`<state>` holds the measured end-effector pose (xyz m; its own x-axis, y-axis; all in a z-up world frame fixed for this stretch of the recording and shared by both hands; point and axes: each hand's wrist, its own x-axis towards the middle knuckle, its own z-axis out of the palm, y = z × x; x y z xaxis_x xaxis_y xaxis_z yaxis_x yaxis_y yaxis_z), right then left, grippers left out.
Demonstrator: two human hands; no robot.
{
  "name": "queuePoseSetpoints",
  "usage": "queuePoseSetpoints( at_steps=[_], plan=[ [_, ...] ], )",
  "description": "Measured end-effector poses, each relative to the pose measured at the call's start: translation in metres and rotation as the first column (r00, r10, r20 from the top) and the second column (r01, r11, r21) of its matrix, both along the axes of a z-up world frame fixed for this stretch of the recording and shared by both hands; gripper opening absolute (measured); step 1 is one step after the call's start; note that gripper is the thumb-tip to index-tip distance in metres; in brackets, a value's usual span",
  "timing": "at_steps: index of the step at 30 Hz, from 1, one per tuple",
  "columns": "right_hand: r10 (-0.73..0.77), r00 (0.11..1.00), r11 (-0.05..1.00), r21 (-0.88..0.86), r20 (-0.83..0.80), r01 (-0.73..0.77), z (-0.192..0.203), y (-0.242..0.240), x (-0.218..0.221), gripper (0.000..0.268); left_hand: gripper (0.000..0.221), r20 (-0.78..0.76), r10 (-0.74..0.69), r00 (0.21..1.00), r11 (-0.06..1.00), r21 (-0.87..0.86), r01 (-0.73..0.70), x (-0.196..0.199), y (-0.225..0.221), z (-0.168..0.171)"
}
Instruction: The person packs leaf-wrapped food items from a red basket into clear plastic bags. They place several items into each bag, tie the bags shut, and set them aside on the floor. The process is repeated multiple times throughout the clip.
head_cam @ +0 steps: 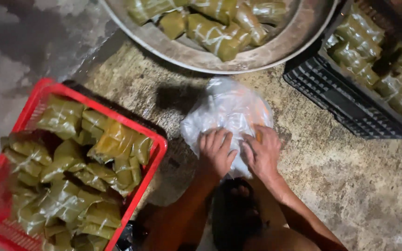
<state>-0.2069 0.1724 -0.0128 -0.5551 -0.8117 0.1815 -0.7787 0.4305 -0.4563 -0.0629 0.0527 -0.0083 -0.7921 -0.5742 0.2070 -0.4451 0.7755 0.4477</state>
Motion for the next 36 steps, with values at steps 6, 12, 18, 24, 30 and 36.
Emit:
queuePoseSetpoints(
  at_steps=[6,12,18,24,30,36],
  plan=[
    [0.122,0.992,0.977,0.175,0.029,-0.125,-0.011,-0.022,-0.01,0.027,0.074,0.116,0.039,0.993,0.993,0.106,-0.051,0.01,-0.002,-0.016],
    [0.195,0.96,0.979,0.026,0.198,-0.204,0.045,-0.022,-0.014,0.013,0.082,0.038,0.037,0.999,0.969,0.245,-0.045,0.013,-0.014,0.007],
    [0.239,0.908,0.969,-0.025,0.343,-0.246,0.073,0.001,-0.017,0.013,0.068,0.082,-0.048,0.995,0.937,0.349,0.017,0.005,-0.02,0.025],
    [0.156,0.8,0.987,-0.112,0.579,-0.112,0.11,0.027,-0.021,0.019,0.069,0.052,-0.025,0.998,0.941,0.337,0.007,-0.006,-0.016,0.067],
    [-0.091,0.598,0.954,-0.103,0.796,0.282,0.137,0.015,-0.041,0.015,0.017,-0.457,0.052,0.888,0.865,0.464,0.188,-0.009,-0.028,0.125],
    [-0.219,0.337,0.9,0.056,0.916,0.432,0.145,-0.02,-0.036,0.016,0.075,-0.44,0.157,0.884,0.794,0.589,0.152,0.002,-0.024,0.164]
  ],
)
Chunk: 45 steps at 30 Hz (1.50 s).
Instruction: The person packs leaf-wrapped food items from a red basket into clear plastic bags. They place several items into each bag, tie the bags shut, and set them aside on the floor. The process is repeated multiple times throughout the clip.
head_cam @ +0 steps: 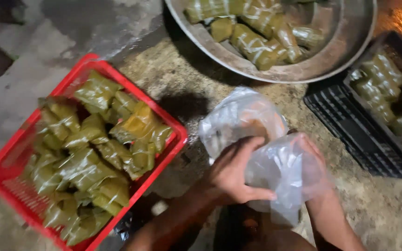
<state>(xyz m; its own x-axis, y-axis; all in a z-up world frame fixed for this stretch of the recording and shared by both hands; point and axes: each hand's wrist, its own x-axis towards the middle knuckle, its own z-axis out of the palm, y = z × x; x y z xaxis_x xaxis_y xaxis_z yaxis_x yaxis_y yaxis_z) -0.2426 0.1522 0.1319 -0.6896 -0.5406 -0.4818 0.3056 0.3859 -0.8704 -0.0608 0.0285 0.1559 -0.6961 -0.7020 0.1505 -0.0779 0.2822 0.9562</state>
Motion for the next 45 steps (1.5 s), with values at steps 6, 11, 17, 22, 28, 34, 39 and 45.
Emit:
queuePoseSetpoints(
  at_steps=[6,11,17,22,28,34,39,45],
  plan=[
    [0.183,0.974,0.983,-0.045,0.134,-0.179,-0.021,-0.048,0.0,0.019,0.015,0.178,0.183,0.967,0.977,0.08,-0.199,0.05,-0.024,0.028],
    [0.423,0.897,0.868,0.228,0.128,-0.442,0.06,-0.095,0.039,0.039,0.037,0.302,-0.045,0.952,0.896,0.434,-0.095,0.108,-0.066,0.089],
    [0.843,0.474,0.527,-0.571,0.255,-0.629,0.032,-0.137,0.073,0.061,0.045,0.274,0.162,0.948,0.785,0.546,-0.292,0.173,-0.105,0.133],
    [0.916,0.397,0.338,-0.433,-0.051,-0.835,0.096,-0.183,0.11,0.05,0.066,0.66,-0.02,0.751,0.799,0.461,-0.385,0.219,-0.11,0.192],
    [0.858,0.205,0.186,-0.088,-0.471,-0.979,0.158,-0.255,0.169,0.044,0.017,0.66,0.231,0.714,0.813,0.272,-0.514,0.314,-0.095,0.21],
    [0.222,0.101,0.24,-0.046,-0.97,-0.97,0.191,-0.301,0.288,0.036,0.01,0.278,0.634,0.721,0.582,0.443,-0.682,0.4,-0.072,0.208],
    [0.665,0.033,-0.142,-0.17,-0.746,-0.975,0.233,-0.261,0.437,0.018,0.023,-0.146,0.795,0.589,0.607,0.17,-0.776,0.449,-0.067,0.22],
    [0.689,-0.036,-0.296,-0.236,-0.724,-0.926,0.227,-0.273,0.539,0.016,0.03,-0.165,0.864,0.477,0.476,-0.048,-0.878,0.571,-0.048,0.217]
  ],
)
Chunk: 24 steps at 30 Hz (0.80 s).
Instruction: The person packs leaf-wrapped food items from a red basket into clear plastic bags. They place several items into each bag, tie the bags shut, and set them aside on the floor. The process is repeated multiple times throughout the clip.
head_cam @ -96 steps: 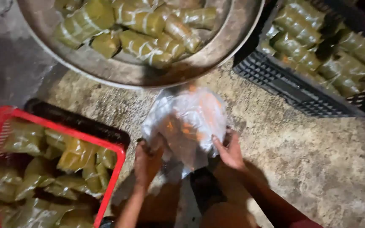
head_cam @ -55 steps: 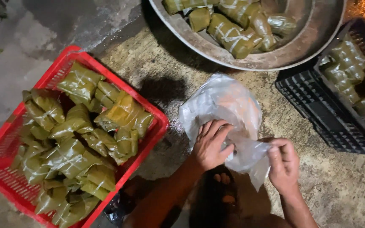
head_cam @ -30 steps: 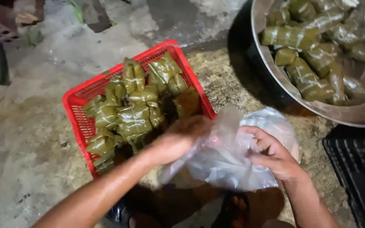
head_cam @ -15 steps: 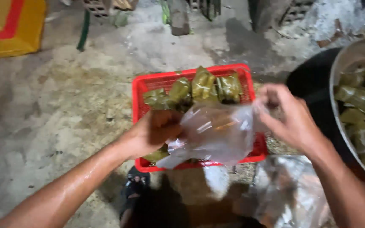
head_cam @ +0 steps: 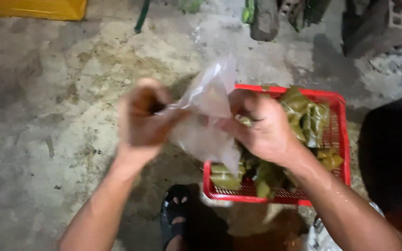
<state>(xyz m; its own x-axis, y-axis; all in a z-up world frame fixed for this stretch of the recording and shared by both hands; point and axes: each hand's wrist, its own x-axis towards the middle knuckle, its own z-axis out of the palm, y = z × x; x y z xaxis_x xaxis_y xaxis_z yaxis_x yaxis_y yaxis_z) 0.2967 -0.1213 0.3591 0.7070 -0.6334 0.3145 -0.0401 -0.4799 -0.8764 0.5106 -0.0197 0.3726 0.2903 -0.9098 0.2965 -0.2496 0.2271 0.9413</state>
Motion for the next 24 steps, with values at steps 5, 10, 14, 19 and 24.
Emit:
queuePoseSetpoints(
  at_steps=[5,10,14,19,24],
  plan=[
    [-0.187,0.981,0.982,0.003,-0.055,0.188,-0.025,-0.025,0.058,0.013,0.027,0.392,0.473,0.789,0.847,0.043,-0.529,0.113,0.029,-0.069],
    [0.033,0.993,0.947,0.322,-0.112,0.005,-0.072,-0.002,0.144,0.045,0.007,0.206,0.542,0.814,0.786,0.219,-0.579,0.138,0.033,-0.112],
    [0.179,0.958,0.74,0.673,-0.226,0.021,-0.101,0.024,0.195,0.098,0.025,0.01,0.4,0.916,0.862,0.335,-0.38,0.133,0.016,-0.145],
    [-0.119,0.945,0.882,0.405,-0.304,0.241,-0.14,0.019,0.193,0.024,0.003,0.127,0.527,0.84,0.835,0.108,-0.54,0.182,0.007,-0.187],
    [-0.375,0.868,0.854,0.243,-0.326,0.46,-0.147,-0.003,0.183,0.024,0.051,0.242,0.492,0.837,0.803,0.247,-0.543,0.2,-0.02,-0.167]
  ],
)
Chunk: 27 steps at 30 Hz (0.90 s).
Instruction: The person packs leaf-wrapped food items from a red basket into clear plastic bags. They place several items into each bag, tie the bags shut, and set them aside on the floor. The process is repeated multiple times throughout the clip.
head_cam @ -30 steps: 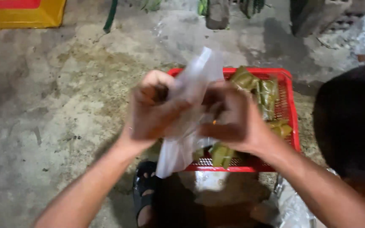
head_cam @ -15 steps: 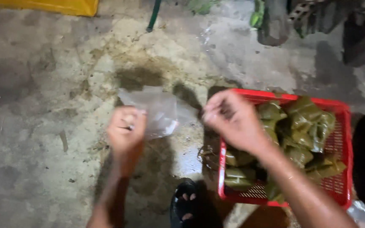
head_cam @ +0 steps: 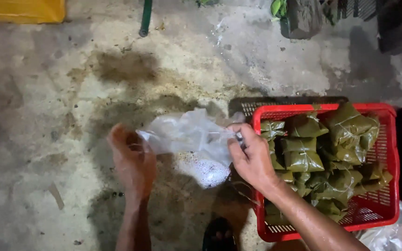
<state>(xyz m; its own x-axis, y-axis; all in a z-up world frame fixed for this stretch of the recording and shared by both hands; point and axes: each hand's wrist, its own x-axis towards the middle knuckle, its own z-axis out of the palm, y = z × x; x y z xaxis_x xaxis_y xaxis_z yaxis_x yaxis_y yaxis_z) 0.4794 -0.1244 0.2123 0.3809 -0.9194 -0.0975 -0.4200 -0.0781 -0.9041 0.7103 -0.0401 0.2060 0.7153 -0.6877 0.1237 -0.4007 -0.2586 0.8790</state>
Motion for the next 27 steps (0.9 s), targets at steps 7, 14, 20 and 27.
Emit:
queuePoseSetpoints(
  at_steps=[7,14,20,27],
  plan=[
    [0.29,0.956,0.957,-0.023,0.043,-0.289,0.008,0.009,-0.005,0.04,0.057,0.396,-0.4,0.827,0.912,0.262,0.316,-0.028,0.028,-0.01],
    [0.436,0.68,0.899,0.242,-0.59,-0.366,0.043,-0.039,-0.064,0.05,0.012,-0.439,-0.08,0.895,0.981,-0.193,-0.007,0.044,0.09,-0.067],
    [0.347,0.544,0.856,0.022,-0.764,-0.516,0.042,-0.071,-0.171,0.039,0.025,0.136,-0.306,0.942,0.835,0.514,0.197,0.014,0.04,0.053],
    [0.463,0.17,0.753,0.284,-0.87,-0.594,-0.03,-0.031,-0.207,0.103,0.039,-0.277,-0.514,0.812,0.334,0.808,0.486,-0.057,-0.046,0.11]
  ],
)
